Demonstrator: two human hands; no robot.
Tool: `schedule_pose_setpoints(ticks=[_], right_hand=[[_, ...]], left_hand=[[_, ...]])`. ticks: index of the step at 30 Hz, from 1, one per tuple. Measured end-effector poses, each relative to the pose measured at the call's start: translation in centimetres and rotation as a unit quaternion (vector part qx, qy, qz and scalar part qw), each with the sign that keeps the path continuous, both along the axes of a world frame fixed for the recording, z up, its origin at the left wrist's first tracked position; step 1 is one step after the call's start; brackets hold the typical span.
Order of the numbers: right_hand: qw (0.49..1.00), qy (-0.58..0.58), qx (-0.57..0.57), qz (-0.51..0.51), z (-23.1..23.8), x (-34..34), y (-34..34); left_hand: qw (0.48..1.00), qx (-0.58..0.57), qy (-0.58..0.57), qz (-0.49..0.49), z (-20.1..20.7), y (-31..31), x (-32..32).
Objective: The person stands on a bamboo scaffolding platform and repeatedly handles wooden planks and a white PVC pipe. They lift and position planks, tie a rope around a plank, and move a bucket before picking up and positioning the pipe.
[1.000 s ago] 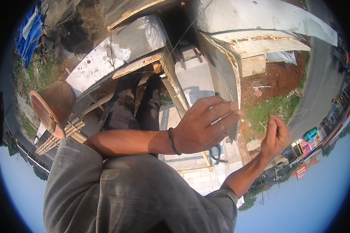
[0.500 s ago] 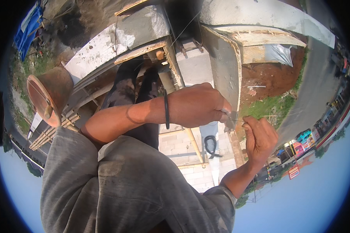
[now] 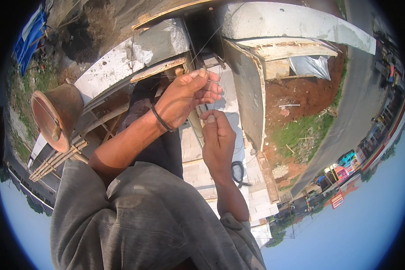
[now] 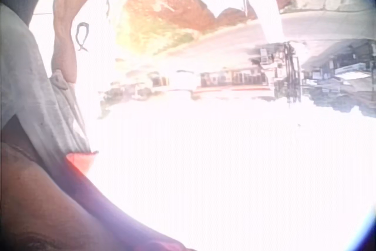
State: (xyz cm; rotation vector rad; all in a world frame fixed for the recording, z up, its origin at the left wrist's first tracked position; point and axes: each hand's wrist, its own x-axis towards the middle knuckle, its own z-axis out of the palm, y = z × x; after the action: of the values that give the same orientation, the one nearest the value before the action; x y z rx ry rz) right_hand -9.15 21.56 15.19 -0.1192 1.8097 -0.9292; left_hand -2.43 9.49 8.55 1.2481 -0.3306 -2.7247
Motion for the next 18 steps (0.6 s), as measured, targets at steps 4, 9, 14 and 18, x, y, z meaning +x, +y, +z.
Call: schedule_pose_setpoints(ticks=[4, 9, 14, 18], right_hand=[[0.995, 0.029, -0.065, -0.077, -6.1, 4.1, -1.5], [0.993, -0.028, -0.066, -0.093, -10.2, 4.3, -2.2], [0.981, -0.118, -0.079, -0.129, -11.1, 3.1, -2.4], [0.940, 0.262, -0.041, 0.217, -8.4, 2.0, -2.1]], left_hand=[[0.974, -0.200, -0.087, -0.061, -1.5, 0.1, -1.3], [0.859, -0.461, -0.184, -0.127, -5.4, -1.0, -3.9], [0.910, -0.316, -0.202, -0.179, -8.6, -2.0, -5.3], [0.787, -0.487, -0.292, -0.241, -9.5, -1.8, -6.8]])
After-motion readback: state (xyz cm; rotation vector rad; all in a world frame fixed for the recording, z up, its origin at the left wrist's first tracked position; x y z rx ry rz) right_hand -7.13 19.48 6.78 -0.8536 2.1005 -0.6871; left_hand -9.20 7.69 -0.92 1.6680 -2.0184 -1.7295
